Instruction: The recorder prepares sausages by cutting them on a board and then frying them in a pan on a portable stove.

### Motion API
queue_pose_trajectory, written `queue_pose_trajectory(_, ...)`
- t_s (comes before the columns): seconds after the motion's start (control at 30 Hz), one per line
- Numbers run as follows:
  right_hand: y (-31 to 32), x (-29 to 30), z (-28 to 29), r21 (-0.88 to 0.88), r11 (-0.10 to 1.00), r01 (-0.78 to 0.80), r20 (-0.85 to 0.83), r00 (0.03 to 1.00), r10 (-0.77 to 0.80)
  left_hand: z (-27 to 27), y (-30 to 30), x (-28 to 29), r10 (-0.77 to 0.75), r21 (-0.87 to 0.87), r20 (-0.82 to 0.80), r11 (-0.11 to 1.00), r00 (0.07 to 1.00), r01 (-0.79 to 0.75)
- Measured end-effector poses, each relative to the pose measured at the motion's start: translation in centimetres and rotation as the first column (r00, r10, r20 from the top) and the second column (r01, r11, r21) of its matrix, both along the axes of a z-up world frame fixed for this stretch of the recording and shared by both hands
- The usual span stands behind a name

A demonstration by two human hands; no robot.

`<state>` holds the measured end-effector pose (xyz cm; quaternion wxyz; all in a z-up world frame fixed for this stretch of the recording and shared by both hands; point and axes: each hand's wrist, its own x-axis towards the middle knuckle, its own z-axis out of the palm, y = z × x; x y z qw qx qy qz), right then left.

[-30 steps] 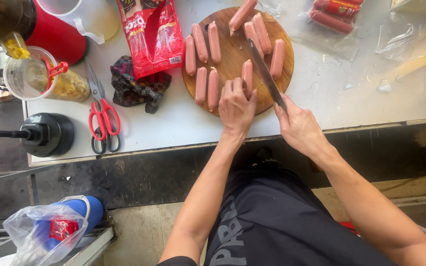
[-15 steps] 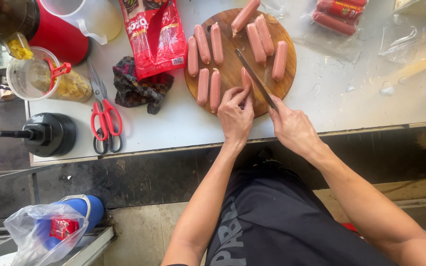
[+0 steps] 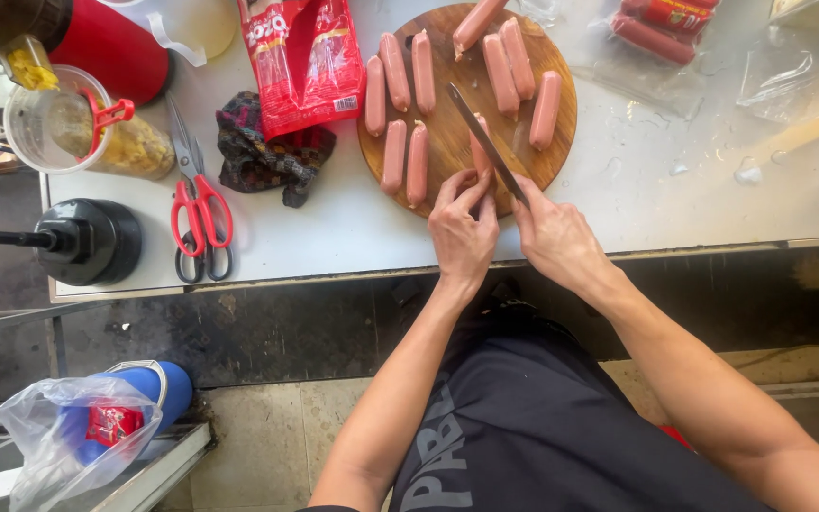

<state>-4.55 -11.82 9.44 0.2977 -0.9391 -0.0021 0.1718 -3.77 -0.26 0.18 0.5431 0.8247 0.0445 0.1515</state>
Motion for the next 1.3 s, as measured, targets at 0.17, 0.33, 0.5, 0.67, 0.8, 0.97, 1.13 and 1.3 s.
queue_pose_trajectory(0.17,0.1,0.3,0.2,0.014,1.0,-0.013,0.013,1.0,0.013,-0.4,0.2,-0.8,0.005,-0.006,0.023,1.0,1.0,-0.005)
queue_pose_trajectory(0.33,-0.2,-1.0,0.1,0.012,1.0,-0.011,-0.051,0.999,0.012,-0.4,0.0,-0.8,0.028,-0.017,0.031,0.999,0.999,-0.028)
queue_pose_trajectory(0.5,0.4,-0.4,0.7,0.052,0.999,-0.018,0.008,1.0,0.018,1.1,0.2,-0.5,0.054,-0.03,-0.003,0.998,0.999,-0.054)
queue_pose_trajectory(0.67,-1.4,-0.7,0.8,0.119,0.984,0.131,0.011,0.991,-0.134,0.4,-0.9,3.0,0.099,0.029,-0.166,0.995,0.981,-0.096)
queue_pose_trajectory(0.8,-2.4,-0.4,0.3,0.153,0.952,0.265,-0.012,0.964,-0.266,-1.9,-0.8,7.2,0.098,0.147,-0.307,0.988,0.947,-0.055)
queue_pose_trajectory(0.97,-3.0,0.0,2.3,0.203,0.918,0.342,-0.02,0.938,-0.345,1.7,4.9,10.5,0.16,0.201,-0.063,0.969,0.985,-0.144)
queue_pose_trajectory(1.13,-3.2,-0.1,1.6,0.19,0.924,0.333,-0.072,0.943,-0.325,3.0,9.3,12.9,0.185,0.329,-0.06,0.932,0.981,-0.155)
queue_pose_trajectory(1.3,-3.3,-0.1,2.0,0.172,0.915,0.364,-0.099,0.931,-0.352,1.7,5.5,15.5,0.122,0.478,0.21,0.853,0.97,-0.21)
